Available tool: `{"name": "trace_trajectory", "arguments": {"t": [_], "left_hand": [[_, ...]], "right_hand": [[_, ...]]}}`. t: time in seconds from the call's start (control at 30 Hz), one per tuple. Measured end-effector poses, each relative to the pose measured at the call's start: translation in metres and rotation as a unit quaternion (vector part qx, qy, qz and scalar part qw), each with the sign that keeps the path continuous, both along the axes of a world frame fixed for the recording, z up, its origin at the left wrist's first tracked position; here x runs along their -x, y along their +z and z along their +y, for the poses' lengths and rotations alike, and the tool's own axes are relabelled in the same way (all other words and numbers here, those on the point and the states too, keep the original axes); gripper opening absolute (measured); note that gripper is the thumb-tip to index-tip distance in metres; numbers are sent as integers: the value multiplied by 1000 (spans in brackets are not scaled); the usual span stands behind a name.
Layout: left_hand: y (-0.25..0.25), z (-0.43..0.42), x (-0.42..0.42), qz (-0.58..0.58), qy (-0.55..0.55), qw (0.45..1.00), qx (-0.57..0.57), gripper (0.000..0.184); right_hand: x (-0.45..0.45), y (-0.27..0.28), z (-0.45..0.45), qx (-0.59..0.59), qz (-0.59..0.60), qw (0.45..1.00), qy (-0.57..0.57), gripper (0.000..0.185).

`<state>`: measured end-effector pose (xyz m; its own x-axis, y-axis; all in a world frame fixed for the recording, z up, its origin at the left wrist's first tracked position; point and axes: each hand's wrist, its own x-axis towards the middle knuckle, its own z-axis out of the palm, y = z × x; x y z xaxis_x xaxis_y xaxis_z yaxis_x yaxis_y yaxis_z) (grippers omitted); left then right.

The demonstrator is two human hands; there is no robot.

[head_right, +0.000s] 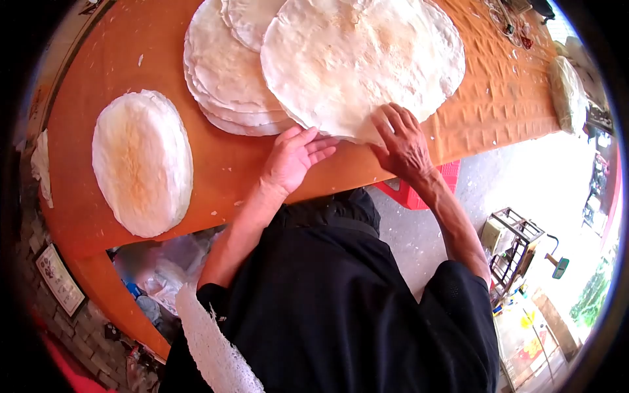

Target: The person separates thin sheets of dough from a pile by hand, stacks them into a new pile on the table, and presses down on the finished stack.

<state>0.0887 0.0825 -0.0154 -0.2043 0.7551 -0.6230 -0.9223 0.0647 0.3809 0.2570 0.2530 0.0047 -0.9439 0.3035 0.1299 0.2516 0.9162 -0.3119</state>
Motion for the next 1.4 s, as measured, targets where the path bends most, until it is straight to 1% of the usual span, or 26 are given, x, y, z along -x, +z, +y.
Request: {"name": "trace_trajectory", "arguments": {"t": [0.03, 0.13, 0.17, 0.23, 0.3, 0.33, 0.43, 0.47, 0.5, 0.53, 0.6, 0.63, 0.7, 0.77, 0.8, 0.87, 0.9, 0.93, 0.97, 1.03, 1.07, 1.17, 1.2, 1.23, 1.27, 1.4], "left_hand": [[-1, 2, -1, -1, 1, 1000, 1, 15], [8, 14, 2, -39, 18, 995, -89, 15], [14, 19, 4, -39, 19, 995, -89, 15], [25, 28, 15, 10, -12, 994, -109, 16], [19, 28, 23, 14, -1, 996, -85, 20], [20, 28, 30, 34, -7, 997, -67, 21], [19, 26, 46, 81, -4, 997, -17, 23], [17, 26, 52, 108, 4, 994, 13, 24], [16, 25, 58, 107, 7, 994, 14, 24], [15, 27, 64, 113, 26, 993, 30, 25], [14, 32, 75, 123, 57, 989, 54, 24], [12, 35, 80, 122, 63, 989, 54, 24], [7, 39, 88, 129, 78, 987, 59, 23], [2, 42, 99, 126, 91, 987, 48, 21], [2, 45, 103, 118, 98, 987, 43, 20], [0, 51, 110, 101, 114, 987, 42, 16], [-3, 55, 113, 102, 116, 987, 45, 16], [-6, 58, 114, 116, 111, 986, 41, 15], [-8, 60, 114, 129, 106, 985, 37, 14], [-8, 66, 115, 150, 97, 983, 39, 13], [-8, 68, 114, 168, 87, 981, 40, 13], [-8, 76, 116, 200, 81, 975, 61, 14], [-3, 78, 114, 195, 98, 973, 71, 14], [-4, 79, 113, 193, 99, 973, 75, 14], [-5, 81, 113, 192, 103, 974, 68, 13], [-3, 80, 119, 137, 68, 987, 48, 15]], "right_hand": [[0, 3, -2, 1, -1, 1000, 1, 53], [3, 4, -3, 4, -16, 1000, -10, 65], [7, -2, 5, -45, 23, 998, -33, 55], [6, 1, 53, 82, -13, 994, -76, 30], [33, 46, 92, 104, 58, 991, -59, 9], [46, 86, 110, 18, -27, 997, -75, 10], [67, 150, 167, -102, -98, 968, -207, 17], [85, 165, 150, -192, 23, 965, -175, 16], [103, 178, 128, -278, 143, 940, -139, 16], [118, 189, 108, -357, 261, 891, -99, 16], [122, 192, 97, -305, 260, 916, -25, 10], [118, 181, 97, -171, 135, 976, 7, 19], [133, 111, 103, -181, 54, 981, 48, 16], [140, 47, 108, -143, -5, 989, 30, 9], [143, 39, 115, -140, -3, 990, 33, 9], [145, 27, 132, -112, -81, 990, 27, 12], [146, 34, 149, -155, -21, 986, 55, 11], [151, 53, 161, -132, -25, 991, 5, 11], [158, 89, 158, -91, 25, 994, -58, 13], [176, 136, 135, -278, 223, 934, 28, 13], [171, 128, 140, -272, 182, 945, 7, 15], [178, 69, 113, -151, 126, 979, 43, 22], [180, 29, 113, -105, 69, 992, 18, 21], [178, 0, 112, -18, 1, 1000, -6, 9], [175, -13, 107, -51, 27, 998, 8, 11], [176, -11, 94, -40, 57, 997, -20, 11]]}}
